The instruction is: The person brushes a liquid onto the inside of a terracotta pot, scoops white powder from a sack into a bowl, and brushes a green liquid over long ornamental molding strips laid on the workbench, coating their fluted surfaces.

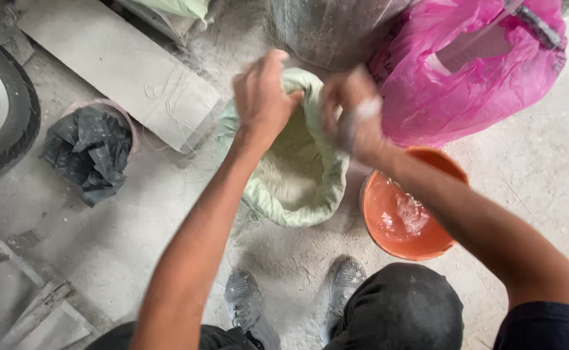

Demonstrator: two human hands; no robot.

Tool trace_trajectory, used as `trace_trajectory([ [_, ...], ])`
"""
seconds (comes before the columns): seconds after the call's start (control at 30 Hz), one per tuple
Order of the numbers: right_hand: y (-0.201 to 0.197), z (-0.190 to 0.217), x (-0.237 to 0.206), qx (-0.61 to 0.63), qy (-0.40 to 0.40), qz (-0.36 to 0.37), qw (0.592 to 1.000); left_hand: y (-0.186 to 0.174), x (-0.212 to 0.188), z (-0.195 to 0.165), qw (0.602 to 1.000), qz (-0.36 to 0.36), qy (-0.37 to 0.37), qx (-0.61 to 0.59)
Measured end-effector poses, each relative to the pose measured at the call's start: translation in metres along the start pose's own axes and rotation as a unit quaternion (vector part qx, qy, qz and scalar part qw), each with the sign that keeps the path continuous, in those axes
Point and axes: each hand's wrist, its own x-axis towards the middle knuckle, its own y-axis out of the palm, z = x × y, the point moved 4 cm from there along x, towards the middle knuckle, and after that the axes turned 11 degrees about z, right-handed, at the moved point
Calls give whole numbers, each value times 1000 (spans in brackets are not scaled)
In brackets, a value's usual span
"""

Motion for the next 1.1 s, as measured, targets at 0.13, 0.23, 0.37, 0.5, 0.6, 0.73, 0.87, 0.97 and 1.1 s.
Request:
trace_trajectory([
  [0.13, 87, 39, -84, -58, 188, 561, 804, -2, -112, 25, 973, -91, -208, 25],
  [0.23, 138, 27, -98, -47, 260, 525, 809, 39, -190, 40, 859, -44, -458, -224],
  [0.37, 203, -10, -101, 43, 364, 473, 801, 74, -230, 29, 833, -81, -399, -376],
  [0.5, 231, -27, -114, 126, 435, 433, 779, 85, -252, 9, 720, -73, -513, -461],
  [0.6, 227, -31, -132, 218, 472, 417, 745, 87, -243, -29, 794, -135, -385, -451],
  [0.73, 188, -9, -133, 296, 264, 484, 780, 110, -240, -60, 802, -53, -379, -459],
  [0.87, 161, 5, -151, 632, 516, 322, 481, 117, -244, -66, 787, -60, -377, -485],
  [0.97, 158, 6, -166, 598, 586, 268, 476, 112, -248, -67, 786, -98, -355, -497],
  [1.1, 166, 7, -178, 772, 518, 154, 335, 109, -251, -71, 770, -136, -355, -512],
])
